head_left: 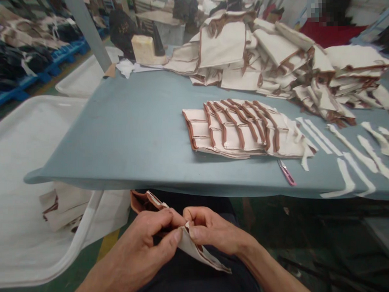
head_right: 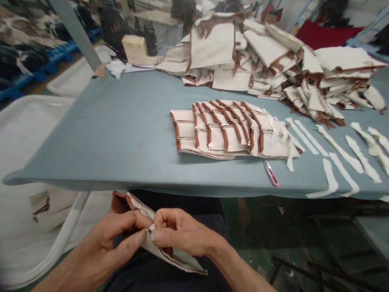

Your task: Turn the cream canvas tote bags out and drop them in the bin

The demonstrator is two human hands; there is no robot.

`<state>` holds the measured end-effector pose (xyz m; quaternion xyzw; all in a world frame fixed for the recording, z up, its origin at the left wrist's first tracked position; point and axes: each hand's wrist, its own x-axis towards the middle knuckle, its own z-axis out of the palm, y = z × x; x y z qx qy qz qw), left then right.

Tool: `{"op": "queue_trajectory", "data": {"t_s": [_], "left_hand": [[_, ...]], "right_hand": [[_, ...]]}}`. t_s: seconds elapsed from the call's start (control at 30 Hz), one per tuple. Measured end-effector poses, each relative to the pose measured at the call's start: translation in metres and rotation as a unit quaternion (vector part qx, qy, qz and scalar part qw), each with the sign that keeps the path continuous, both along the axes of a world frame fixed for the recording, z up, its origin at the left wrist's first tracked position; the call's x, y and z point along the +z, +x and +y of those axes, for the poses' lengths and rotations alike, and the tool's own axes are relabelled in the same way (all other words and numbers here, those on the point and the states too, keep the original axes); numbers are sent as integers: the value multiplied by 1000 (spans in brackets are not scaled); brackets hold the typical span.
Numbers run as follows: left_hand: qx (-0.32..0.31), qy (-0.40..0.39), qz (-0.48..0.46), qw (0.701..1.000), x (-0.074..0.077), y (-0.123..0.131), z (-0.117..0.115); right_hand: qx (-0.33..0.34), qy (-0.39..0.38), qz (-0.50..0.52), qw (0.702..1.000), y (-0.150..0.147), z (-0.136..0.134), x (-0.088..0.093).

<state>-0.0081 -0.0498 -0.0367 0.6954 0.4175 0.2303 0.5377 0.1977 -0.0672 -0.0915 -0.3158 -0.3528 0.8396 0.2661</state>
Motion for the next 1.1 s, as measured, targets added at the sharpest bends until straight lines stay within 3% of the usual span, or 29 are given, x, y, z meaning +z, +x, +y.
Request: {"op": "queue_trajectory", "data": {"t_s": [0.13, 0.3, 0.4, 0.6, 0.9, 1.0, 1.1], "left_hand": [[-9, 10, -16, 1000, 1, 5, 4], [-10, 14, -28, 999, -3, 6, 8], [-4, 8, -35, 999, -4, 6, 8], [-35, -21, -45, 998, -4, 12, 15], [-48, -84, 22, 995, -12, 10, 16], [-41, -57, 28, 997, -15, 8, 16], [-4, -59, 18, 998, -17, 10, 15]], "right_hand": [[-21, 11, -8, 1000, 4, -4, 8], [-48, 81, -114, 989, 9, -7, 29], [-37, 74, -109, 991, 12, -7, 34], [-40, 61, -131, 989, 15, -3, 33], [-19, 71, -150, 986, 18, 2, 24], [-29, 155, -222, 962, 17, 4, 25], [-52, 277, -324, 903, 12, 1, 29]]}}
